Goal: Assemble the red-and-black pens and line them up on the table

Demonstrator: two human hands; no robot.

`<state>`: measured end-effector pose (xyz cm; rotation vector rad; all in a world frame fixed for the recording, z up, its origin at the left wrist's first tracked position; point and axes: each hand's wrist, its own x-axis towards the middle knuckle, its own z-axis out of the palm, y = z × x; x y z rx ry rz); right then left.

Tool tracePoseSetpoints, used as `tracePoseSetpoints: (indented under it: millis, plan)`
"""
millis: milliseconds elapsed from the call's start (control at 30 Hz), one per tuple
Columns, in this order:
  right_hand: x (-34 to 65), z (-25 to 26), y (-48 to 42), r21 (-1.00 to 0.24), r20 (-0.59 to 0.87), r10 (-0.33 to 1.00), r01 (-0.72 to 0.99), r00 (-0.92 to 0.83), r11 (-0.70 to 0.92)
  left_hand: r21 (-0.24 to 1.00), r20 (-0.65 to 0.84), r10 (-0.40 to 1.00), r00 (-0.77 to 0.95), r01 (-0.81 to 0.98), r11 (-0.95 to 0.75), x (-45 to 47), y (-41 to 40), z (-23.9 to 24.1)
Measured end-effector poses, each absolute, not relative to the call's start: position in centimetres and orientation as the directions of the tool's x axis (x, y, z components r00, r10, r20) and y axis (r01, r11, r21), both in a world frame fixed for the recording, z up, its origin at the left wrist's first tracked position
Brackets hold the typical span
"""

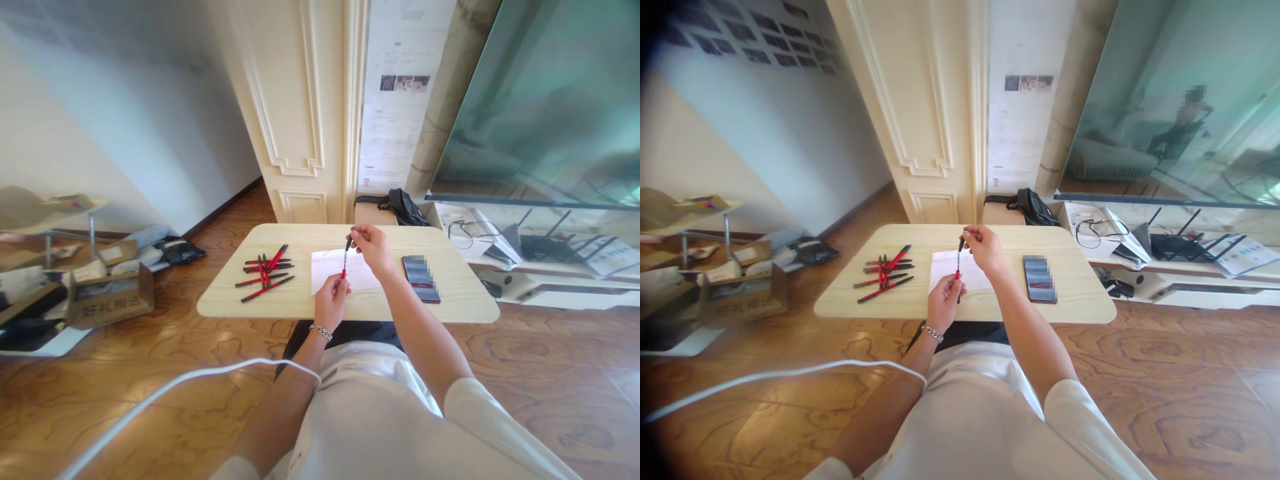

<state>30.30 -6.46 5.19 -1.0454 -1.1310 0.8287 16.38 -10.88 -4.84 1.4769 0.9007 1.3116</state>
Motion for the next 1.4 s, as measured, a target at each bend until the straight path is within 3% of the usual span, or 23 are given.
tracePoseSetpoints:
  millis: [600,1133,1400]
  plan:
    - [30.9,5.2,-6.7,-0.94,0.34,0.915,0.035,0.219,0.341,0.956,0.293,0.943,0.157,-0.057,-0.288,16.4,-11.0,-4.7]
    - [29.7,2.5,-8.8,-0.956,0.273,0.956,0.142,0.104,0.257,0.958,0.287,0.945,0.157,-0.052,-0.283,16.4,-11.3,-4.2]
    - [30.2,1.8,-8.5,-0.968,0.247,0.968,0.059,0.04,0.245,0.966,0.253,0.943,0.215,-0.101,-0.236,16.0,-11.0,-3.8]
